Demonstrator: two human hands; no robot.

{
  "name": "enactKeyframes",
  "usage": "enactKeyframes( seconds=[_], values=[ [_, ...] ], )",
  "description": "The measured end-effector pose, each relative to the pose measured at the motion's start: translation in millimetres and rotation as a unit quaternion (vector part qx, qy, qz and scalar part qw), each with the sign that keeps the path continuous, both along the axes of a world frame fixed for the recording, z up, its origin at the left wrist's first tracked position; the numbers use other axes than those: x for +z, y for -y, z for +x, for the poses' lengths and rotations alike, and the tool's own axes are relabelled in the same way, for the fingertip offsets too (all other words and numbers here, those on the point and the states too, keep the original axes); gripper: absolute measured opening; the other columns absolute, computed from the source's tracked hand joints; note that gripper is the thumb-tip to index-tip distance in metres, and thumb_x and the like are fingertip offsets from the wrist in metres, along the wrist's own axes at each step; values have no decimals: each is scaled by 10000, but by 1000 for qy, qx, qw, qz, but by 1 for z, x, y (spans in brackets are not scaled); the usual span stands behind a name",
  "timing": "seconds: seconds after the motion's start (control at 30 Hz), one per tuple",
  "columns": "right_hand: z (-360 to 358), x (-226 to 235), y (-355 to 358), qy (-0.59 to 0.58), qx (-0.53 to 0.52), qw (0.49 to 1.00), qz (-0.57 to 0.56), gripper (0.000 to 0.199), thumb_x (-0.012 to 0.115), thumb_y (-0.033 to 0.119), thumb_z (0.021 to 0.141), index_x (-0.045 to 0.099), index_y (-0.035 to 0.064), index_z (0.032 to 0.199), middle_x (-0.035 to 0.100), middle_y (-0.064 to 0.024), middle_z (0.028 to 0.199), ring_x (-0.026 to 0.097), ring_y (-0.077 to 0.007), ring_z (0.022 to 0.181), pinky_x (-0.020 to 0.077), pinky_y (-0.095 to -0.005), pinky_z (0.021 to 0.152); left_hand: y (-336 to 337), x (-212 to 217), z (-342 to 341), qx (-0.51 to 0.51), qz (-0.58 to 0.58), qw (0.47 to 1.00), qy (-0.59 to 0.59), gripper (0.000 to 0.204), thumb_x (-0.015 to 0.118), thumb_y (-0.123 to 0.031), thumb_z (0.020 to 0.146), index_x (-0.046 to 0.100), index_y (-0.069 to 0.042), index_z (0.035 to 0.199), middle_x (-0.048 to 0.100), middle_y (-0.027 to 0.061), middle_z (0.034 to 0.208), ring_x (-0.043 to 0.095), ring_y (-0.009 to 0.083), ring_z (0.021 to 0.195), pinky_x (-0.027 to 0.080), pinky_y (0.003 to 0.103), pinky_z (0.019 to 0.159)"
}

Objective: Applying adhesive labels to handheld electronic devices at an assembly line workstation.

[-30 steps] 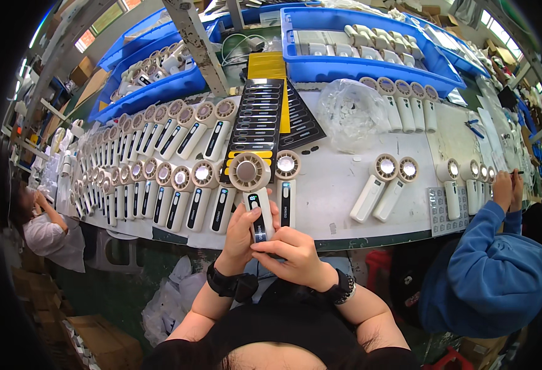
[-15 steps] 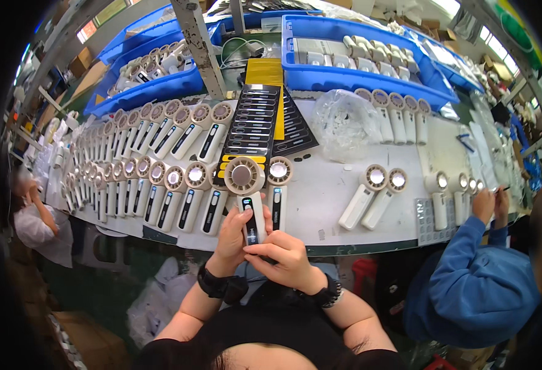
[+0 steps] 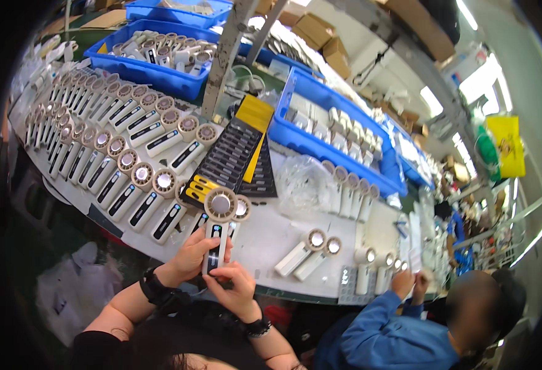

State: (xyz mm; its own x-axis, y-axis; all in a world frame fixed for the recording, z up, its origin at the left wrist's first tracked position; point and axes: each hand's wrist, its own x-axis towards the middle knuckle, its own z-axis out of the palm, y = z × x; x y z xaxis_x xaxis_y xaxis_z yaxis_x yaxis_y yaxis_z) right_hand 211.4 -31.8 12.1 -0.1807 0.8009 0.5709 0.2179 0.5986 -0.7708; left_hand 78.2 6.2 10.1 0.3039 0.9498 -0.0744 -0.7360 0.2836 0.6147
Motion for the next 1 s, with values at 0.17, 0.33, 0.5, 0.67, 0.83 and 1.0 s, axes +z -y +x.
enactKeyframes(
  seconds=[0.17, 0.33, 0.5, 0.67, 0.83, 1.0],
  values=[
    [-1, -3, 3, 0, 9, 1000, -24, 235, 756, -28, 690, 579, 49, 823, 542, -31, 652, 490, -98, 555, 389, -222, 531, -1, -4, -2, -3, -7, 998, -67, 194, 439, -52, 895, 487, -7, 1077, 582, 87, 891, 598, 175, 773, 514, 314, 693],
    [-6, -15, 16, -14, -32, 999, -25, 208, 790, 59, 684, 634, 49, 822, 599, -57, 695, 564, -145, 581, 450, -250, 541, -1, -29, -5, -58, 30, 996, -67, 182, 466, -76, 897, 508, 7, 1054, 600, 88, 894, 616, 180, 760, 521, 315, 676],
    [-16, 0, 18, -69, -54, 996, 4, 194, 788, 58, 684, 637, 49, 806, 593, -56, 643, 531, -112, 535, 430, -254, 505, 2, -30, -3, 44, -16, 977, -209, 248, 496, -116, 867, 542, -40, 1098, 597, 82, 908, 593, 170, 814, 497, 288, 688],
    [-14, -5, 16, -70, -12, 997, -10, 182, 767, 59, 717, 632, 28, 835, 610, -54, 730, 550, -110, 587, 439, -241, 518, 10, -19, -12, 58, -4, 989, -138, 208, 479, -109, 890, 550, -51, 1077, 606, 47, 849, 594, 126, 721, 488, 262, 609],
    [-2, 4, 7, -45, 27, 999, -10, 230, 797, 36, 667, 644, 49, 838, 586, -43, 707, 575, -112, 607, 470, -234, 544, -2, -15, -17, -20, 20, 994, -106, 313, 427, -86, 913, 430, -3, 1215, 570, 120, 998, 592, 214, 857, 511, 325, 724],
    [5, 6, 12, -67, 19, 997, 17, 203, 793, 59, 681, 648, 60, 824, 577, -70, 753, 592, -151, 614, 487, -253, 545, 5, -10, -14, -49, 35, 992, -111, 344, 418, -82, 917, 399, -10, 1253, 559, 122, 1030, 583, 214, 893, 507, 326, 744]
  ],
)
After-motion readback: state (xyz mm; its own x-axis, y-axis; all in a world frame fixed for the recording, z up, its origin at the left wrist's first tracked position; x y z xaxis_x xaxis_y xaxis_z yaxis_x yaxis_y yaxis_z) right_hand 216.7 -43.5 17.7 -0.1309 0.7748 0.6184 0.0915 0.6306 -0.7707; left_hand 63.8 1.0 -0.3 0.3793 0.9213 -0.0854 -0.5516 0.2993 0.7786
